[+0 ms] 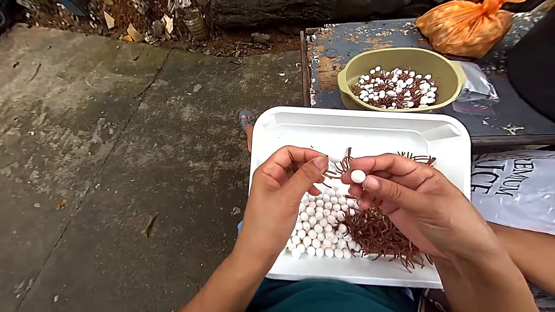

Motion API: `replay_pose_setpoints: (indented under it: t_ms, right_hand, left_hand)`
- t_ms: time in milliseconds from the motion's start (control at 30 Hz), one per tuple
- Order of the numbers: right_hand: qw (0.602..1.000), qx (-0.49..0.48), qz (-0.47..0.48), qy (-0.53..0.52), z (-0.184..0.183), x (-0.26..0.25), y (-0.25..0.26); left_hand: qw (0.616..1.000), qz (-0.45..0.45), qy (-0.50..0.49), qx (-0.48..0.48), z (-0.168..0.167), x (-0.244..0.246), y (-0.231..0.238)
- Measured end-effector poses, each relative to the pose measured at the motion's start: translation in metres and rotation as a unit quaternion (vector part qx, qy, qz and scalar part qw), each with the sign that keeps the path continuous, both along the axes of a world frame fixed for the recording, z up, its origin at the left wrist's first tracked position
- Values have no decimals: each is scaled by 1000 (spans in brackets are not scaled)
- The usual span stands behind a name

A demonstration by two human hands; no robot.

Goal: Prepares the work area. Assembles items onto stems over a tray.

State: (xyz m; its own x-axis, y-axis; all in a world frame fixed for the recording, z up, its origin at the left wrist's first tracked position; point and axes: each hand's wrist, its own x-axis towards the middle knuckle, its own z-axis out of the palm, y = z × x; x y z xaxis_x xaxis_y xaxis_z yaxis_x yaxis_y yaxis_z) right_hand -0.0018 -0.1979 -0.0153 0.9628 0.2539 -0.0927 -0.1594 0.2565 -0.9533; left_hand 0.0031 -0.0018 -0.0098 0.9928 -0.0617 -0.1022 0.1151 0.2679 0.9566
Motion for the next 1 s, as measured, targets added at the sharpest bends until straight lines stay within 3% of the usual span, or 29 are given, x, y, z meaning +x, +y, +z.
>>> replay_pose_setpoints:
  t_ms: [433,633,767,1000]
  right_hand:
    - [973,162,-3,162,-5,2,6]
    - [950,231,-5,210,-8,2,8]
    - [939,251,-24,233,-7,1,13]
    - [936,230,-82,255,-6,-1,20]
  left_hand:
    - [996,-7,80,-42,-4,-5,-16]
    - [1000,26,13,-3,-6,-9,-21]
    - [999,31,6,2,-7,-8,-23]
    - [995,33,89,-27,-9,-4,-24]
